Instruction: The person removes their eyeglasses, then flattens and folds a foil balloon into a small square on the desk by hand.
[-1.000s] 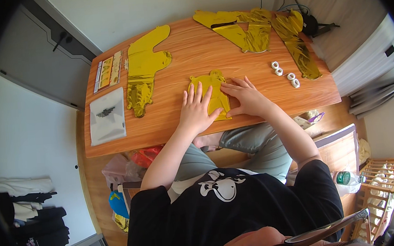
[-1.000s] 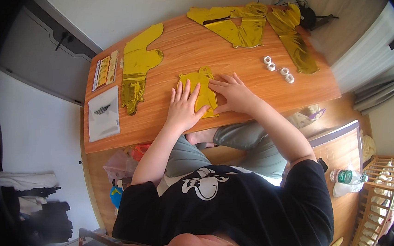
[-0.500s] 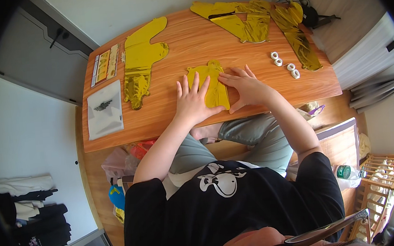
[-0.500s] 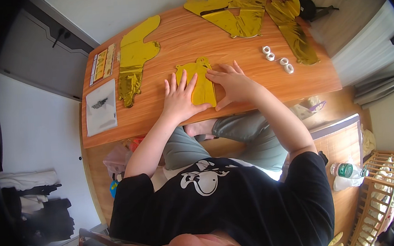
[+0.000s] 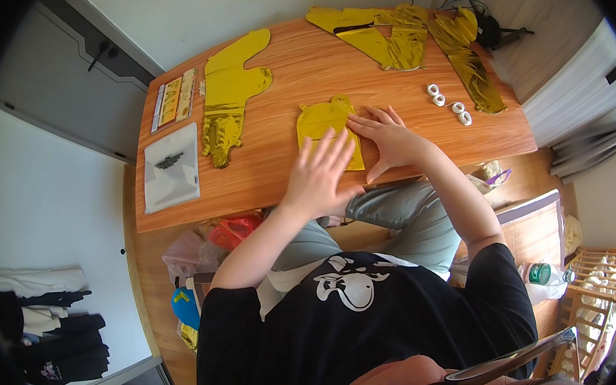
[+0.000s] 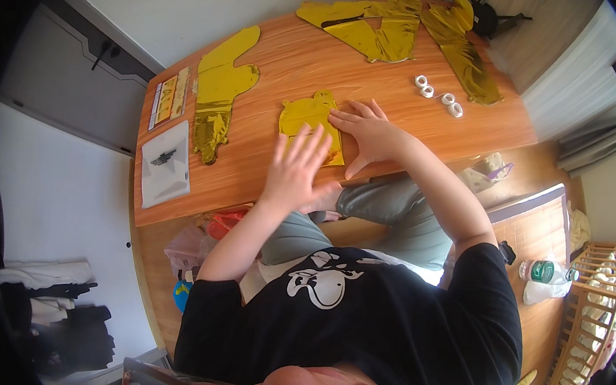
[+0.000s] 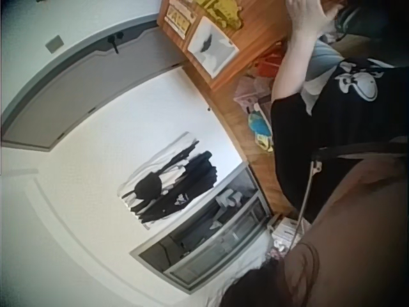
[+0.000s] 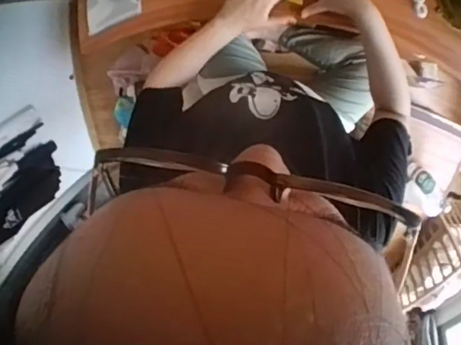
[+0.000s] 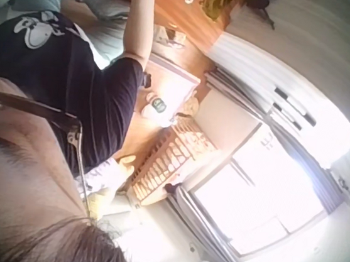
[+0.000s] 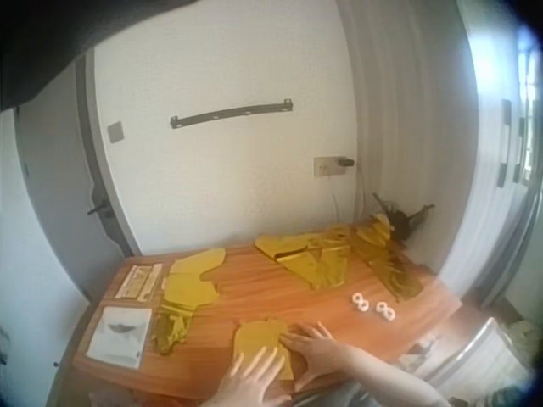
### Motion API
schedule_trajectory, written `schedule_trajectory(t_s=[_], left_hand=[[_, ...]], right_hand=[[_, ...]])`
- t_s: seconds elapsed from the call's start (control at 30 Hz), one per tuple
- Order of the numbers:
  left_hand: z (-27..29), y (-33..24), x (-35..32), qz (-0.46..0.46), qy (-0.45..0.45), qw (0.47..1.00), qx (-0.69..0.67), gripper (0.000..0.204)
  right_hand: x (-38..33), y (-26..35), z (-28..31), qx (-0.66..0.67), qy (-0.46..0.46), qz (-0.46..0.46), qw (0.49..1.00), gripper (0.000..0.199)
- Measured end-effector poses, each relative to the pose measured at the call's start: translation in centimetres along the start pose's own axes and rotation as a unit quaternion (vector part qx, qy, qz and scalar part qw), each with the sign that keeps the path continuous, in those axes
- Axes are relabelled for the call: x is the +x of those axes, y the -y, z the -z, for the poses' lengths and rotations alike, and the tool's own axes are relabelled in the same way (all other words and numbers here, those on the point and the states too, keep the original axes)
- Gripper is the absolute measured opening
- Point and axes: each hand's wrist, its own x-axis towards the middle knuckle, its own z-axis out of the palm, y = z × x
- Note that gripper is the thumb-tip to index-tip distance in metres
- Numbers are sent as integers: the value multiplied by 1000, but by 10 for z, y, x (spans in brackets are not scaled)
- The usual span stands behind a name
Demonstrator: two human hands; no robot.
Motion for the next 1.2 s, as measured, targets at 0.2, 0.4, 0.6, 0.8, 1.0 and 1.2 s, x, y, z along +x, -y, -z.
schedule_trajectory(t_s=[0.2,0.4,0.6,0.8,1.0,1.2], left_hand=[[-11,-25,-25,43,-17,997,-55,80],[-15,-27,-44,13,-77,995,-67,50],[9,-29,-52,-10,-83,988,-133,49],[84,1,-34,0,-81,985,-155,47],[130,50,27,56,38,950,-306,46],[49,89,60,98,115,947,-282,51]], right_hand=[[-13,12,-3,5,-4,24,1000,131],[-46,31,-30,-6,-72,3,997,112],[-62,44,-56,-55,-243,16,968,48],[-69,58,-36,5,-269,60,961,29],[-65,92,-8,298,-276,-29,913,39],[-22,73,-31,317,-248,-102,910,53]])
